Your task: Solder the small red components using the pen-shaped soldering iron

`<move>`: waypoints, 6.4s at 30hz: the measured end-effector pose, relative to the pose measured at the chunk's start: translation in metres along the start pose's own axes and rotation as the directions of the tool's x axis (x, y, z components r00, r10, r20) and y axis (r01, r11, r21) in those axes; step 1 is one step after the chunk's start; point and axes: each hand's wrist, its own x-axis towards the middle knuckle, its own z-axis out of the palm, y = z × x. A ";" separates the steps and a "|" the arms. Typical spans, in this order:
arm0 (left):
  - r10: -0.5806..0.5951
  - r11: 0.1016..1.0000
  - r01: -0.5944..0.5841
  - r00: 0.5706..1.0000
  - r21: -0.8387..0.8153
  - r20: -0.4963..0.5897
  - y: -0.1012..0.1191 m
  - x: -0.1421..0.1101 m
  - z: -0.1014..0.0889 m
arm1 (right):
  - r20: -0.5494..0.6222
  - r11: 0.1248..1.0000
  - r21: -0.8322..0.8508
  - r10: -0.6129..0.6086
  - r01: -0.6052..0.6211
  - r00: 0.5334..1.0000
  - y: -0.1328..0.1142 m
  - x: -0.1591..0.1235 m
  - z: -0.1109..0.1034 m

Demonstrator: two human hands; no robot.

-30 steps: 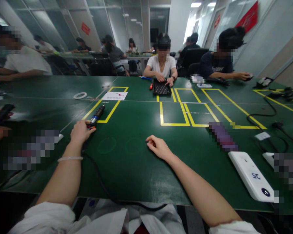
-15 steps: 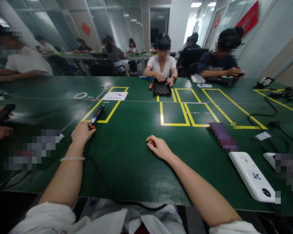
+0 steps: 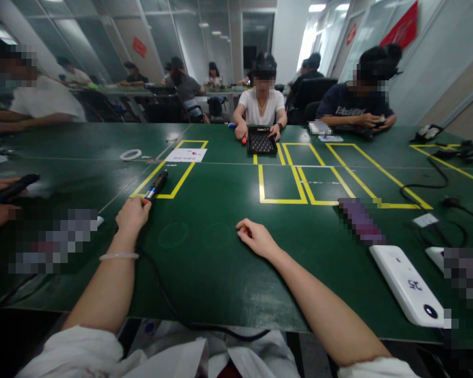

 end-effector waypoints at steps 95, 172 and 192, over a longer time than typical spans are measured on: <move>0.067 0.998 -0.067 0.993 0.007 -0.096 0.016 -0.005 0.002 | -0.001 0.963 0.252 0.094 -0.091 0.996 -0.002 0.002 0.004; 0.806 0.590 -0.794 0.589 -0.144 0.059 0.147 -0.148 0.014 | -0.027 0.999 0.010 -0.053 0.054 0.998 -0.004 0.001 0.004; 0.378 0.926 -0.369 0.905 -0.081 0.196 0.001 0.025 0.030 | 0.026 0.999 -0.033 0.005 -0.004 1.000 -0.004 0.001 0.000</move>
